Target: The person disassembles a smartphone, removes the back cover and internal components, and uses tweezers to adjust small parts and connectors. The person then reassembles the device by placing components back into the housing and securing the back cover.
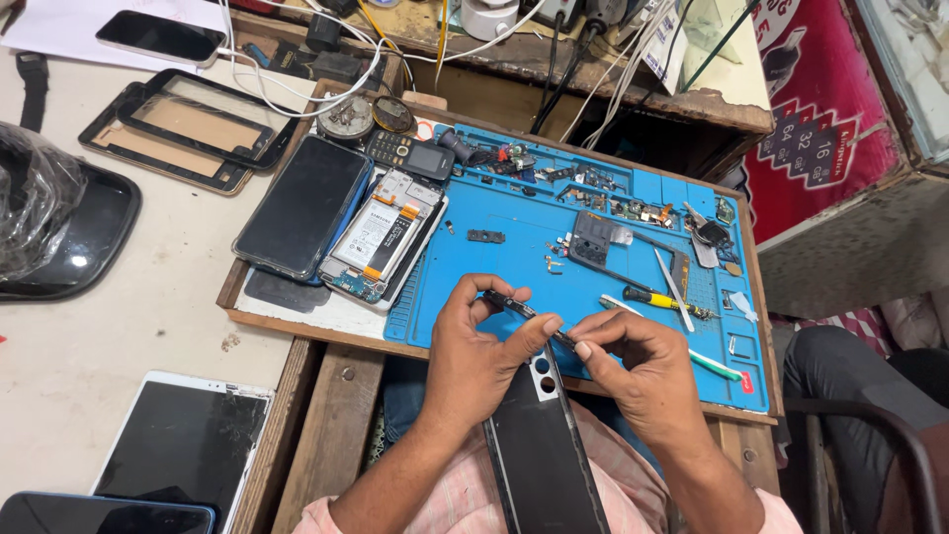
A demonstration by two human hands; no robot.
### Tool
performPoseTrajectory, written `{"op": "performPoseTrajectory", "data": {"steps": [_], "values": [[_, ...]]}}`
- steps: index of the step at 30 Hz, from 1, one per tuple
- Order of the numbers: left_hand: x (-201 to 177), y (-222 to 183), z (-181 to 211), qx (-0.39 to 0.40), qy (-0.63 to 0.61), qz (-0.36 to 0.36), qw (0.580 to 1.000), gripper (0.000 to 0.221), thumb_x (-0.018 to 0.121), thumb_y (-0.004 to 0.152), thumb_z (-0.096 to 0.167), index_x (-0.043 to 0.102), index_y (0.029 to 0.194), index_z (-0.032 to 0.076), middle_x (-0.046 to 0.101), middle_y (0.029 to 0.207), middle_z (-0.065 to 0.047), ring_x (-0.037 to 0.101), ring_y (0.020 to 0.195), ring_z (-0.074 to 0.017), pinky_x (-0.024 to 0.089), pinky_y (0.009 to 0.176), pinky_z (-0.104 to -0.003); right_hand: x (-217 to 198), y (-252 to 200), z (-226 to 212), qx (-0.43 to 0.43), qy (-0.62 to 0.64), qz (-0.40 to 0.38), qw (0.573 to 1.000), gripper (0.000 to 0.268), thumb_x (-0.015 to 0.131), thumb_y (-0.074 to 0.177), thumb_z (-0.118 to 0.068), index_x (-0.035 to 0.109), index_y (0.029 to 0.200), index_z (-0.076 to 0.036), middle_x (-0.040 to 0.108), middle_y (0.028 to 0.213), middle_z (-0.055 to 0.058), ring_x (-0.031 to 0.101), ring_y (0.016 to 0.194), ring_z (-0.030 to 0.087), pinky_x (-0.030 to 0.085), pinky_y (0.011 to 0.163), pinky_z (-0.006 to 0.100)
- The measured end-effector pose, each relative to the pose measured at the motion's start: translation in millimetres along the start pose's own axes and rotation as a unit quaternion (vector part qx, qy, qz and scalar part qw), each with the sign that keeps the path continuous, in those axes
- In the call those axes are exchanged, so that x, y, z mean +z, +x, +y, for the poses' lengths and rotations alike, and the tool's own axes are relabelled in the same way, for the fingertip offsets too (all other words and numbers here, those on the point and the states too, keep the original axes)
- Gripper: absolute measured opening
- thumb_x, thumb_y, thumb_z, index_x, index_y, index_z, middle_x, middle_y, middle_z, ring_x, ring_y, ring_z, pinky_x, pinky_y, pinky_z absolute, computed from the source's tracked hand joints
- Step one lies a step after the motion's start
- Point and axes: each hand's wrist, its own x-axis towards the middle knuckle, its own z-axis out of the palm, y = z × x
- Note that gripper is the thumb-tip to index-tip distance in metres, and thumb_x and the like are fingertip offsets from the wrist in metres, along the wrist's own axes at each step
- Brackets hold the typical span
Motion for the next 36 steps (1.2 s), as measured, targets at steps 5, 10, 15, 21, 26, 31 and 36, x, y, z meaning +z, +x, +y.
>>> {"op": "performPoseTrajectory", "data": {"steps": [5,10,15,21,26,31,36], "values": [[-0.2,0.3,-1.7,0.004,0.042,-0.003,0.999,0.053,0.087,0.078,0.024,0.053,0.112,0.003,0.076,0.111,-0.016,0.067,0.077,-0.008,0.053,0.054,-0.021,-1.6,-1.5,4.1,0.012,0.043,0.009,0.999,0.007,0.072,0.088,0.003,0.075,0.094,0.003,0.075,0.103,0.014,0.067,0.09,0.015,0.054,0.08,0.028],[-2.1,2.9,-6.2,0.006,0.018,-0.002,1.0,0.053,0.087,0.079,0.025,0.053,0.113,0.002,0.075,0.11,-0.018,0.07,0.087,-0.009,0.059,0.064,-0.021,-4.6,-1.0,2.5,-0.016,0.034,-0.011,0.999,0.018,0.073,0.086,0.003,0.075,0.103,0.002,0.076,0.107,0.014,0.072,0.098,0.017,0.057,0.087,0.03],[-2.9,3.3,-6.6,-0.003,0.008,-0.006,1.0,0.053,0.087,0.078,0.025,0.053,0.113,0.002,0.075,0.109,-0.019,0.071,0.09,-0.0117,0.06,0.066,-0.023,-8.4,4.8,0.1,-0.033,0.014,-0.04,0.999,0.02,0.078,0.081,0.004,0.076,0.101,0.002,0.076,0.107,0.014,0.073,0.102,0.02,0.06,0.092,0.034],[-2.7,4.9,-9.0,0.025,-0.001,-0.012,1.0,0.054,0.087,0.08,0.025,0.053,0.114,0.002,0.074,0.109,-0.02,0.07,0.093,-0.0111,0.061,0.071,-0.022,-8.7,5.4,1.8,0.033,-0.01,0.002,0.999,0.013,0.074,0.09,0.0,0.079,0.101,0.002,0.077,0.095,0.011,0.068,0.087,0.015,0.055,0.078,0.028],[-2.8,4.2,-15.7,-0.013,-0.016,-0.001,1.0,0.051,0.087,0.078,0.019,0.053,0.113,0.002,0.074,0.11,-0.017,0.069,0.09,-0.0121,0.058,0.068,-0.024,-1.6,1.7,-1.2,0.013,-0.052,0.028,0.998,0.011,0.072,0.091,-0.004,0.077,0.1,0.0,0.077,0.096,0.008,0.069,0.087,0.013,0.057,0.078,0.027],[-2.6,8.6,-21.2,0.023,-0.028,-0.004,0.999,0.047,0.086,0.081,0.011,0.053,0.112,0.001,0.071,0.109,-0.019,0.069,0.101,-0.0116,0.06,0.078,-0.025,3.2,4.6,-10.2,-0.14,-0.131,0.042,0.981,0.013,0.075,0.087,-0.004,0.076,0.099,-0.001,0.078,0.103,0.01,0.073,0.101,0.019,0.058,0.089,0.031],[-4.8,10.8,-21.7,-0.021,-0.025,-0.007,0.999,0.044,0.083,0.079,0.008,0.053,0.11,0.002,0.074,0.11,-0.017,0.071,0.089,-0.0134,0.06,0.072,-0.026,5.6,8.0,-14.9,-0.157,-0.122,0.035,0.979,0.012,0.075,0.086,-0.004,0.076,0.097,0.0,0.078,0.107,0.012,0.074,0.099,0.021,0.058,0.087,0.032]]}}
